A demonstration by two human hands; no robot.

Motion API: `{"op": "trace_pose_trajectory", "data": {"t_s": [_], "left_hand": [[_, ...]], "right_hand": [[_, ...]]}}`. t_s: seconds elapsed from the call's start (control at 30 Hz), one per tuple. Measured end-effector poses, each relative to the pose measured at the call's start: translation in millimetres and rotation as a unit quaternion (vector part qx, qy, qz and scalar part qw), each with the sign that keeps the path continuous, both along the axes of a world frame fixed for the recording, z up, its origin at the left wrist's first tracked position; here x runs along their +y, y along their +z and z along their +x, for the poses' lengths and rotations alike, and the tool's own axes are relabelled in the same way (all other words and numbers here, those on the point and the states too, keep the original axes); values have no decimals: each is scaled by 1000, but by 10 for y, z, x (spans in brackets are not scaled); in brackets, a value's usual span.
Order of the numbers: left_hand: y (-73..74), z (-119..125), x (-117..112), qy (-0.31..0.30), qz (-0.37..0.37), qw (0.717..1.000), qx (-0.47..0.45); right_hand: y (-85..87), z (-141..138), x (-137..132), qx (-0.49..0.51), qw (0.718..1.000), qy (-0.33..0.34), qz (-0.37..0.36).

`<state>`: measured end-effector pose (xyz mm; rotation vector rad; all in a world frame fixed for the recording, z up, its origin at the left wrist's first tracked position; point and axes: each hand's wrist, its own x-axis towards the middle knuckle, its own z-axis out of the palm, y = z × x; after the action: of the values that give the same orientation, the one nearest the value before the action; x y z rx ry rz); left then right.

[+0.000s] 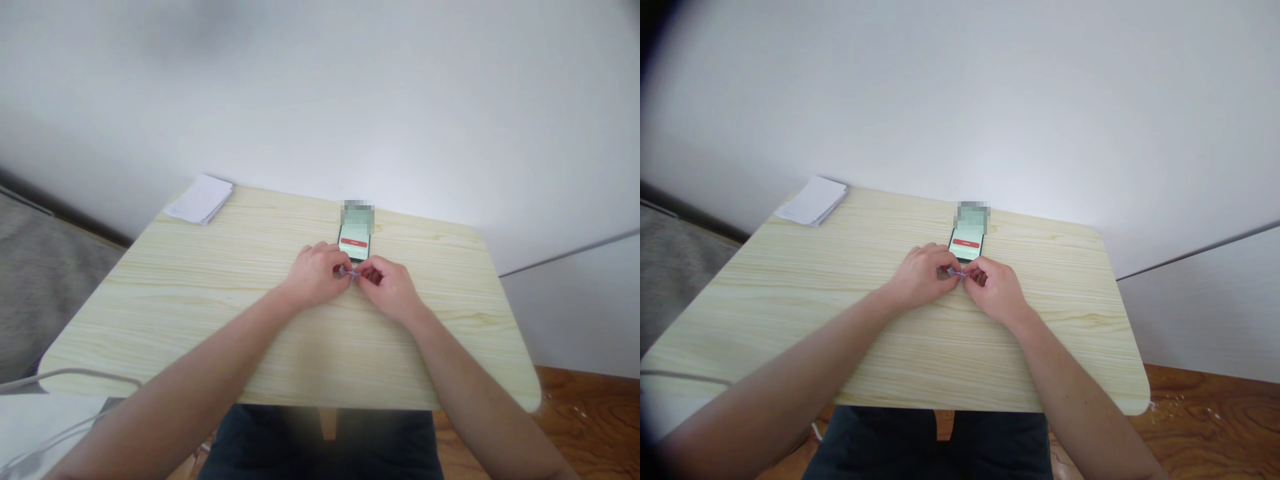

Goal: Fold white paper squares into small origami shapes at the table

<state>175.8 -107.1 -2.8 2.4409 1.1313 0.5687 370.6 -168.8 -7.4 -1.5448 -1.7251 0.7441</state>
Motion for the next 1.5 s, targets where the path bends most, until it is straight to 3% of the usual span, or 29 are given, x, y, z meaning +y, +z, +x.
{"op": "trace_pose_trajectory", "data": {"t_s": [0.37,0.73,1.5], "left_hand": [[1,-60,63,-29,-38,997,-60],[101,-140,108,-3,-130,987,-91],[102,-159,100,-14,-121,986,-116]], "right_hand": [[36,23,7,-28,999,-3,44],[39,62,9,-49,996,-1,68],[33,75,9,-53,996,-8,78]]}}
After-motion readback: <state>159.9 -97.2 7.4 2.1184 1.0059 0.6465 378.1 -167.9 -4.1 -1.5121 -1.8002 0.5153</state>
